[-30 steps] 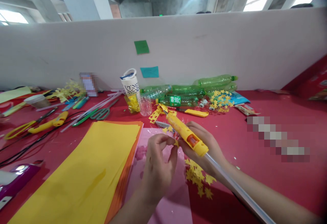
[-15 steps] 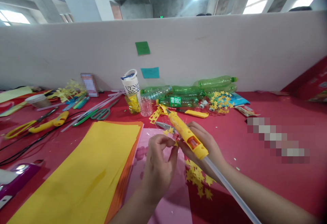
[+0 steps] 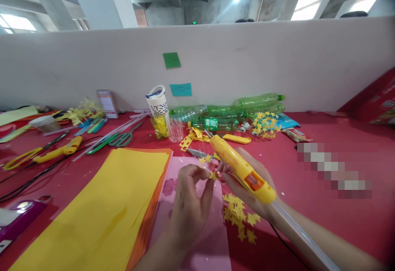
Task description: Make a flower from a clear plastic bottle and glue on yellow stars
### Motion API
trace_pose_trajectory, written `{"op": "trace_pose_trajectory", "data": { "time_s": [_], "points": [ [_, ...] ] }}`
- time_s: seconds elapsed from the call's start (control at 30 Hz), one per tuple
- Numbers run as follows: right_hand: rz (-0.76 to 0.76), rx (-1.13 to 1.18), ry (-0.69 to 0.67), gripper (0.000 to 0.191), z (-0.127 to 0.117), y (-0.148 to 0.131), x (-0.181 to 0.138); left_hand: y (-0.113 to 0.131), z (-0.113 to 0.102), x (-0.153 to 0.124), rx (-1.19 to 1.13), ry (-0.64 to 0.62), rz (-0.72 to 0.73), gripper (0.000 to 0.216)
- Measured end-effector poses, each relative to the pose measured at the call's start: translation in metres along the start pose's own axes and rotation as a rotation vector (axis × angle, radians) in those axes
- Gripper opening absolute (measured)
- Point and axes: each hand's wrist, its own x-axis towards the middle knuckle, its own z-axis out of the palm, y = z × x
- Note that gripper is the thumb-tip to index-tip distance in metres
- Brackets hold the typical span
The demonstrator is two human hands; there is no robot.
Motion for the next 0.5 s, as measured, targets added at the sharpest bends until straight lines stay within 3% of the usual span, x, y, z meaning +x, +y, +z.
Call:
{"op": "trace_pose_trajectory", "data": {
  "time_s": [0.2,0.33,0.5],
  "points": [
    [-0.163,-0.052,-0.04,0.015,0.0001,-0.0018,-0.0004,0.0031,-0.002,-0.0001,-0.062,-0.01,-0.033,0.032],
    [-0.16,-0.039,-0.003,0.024,0.002,-0.0018,-0.0001,0.0051,-0.0033,0.0022,-0.035,-0.018,-0.03,0.031],
    [-0.121,-0.02,-0.016,0.02,0.003,-0.0038,0.0008,0.0056,-0.004,0.0041,-0.003,-0.008,0.009,0.032]
  ]
}}
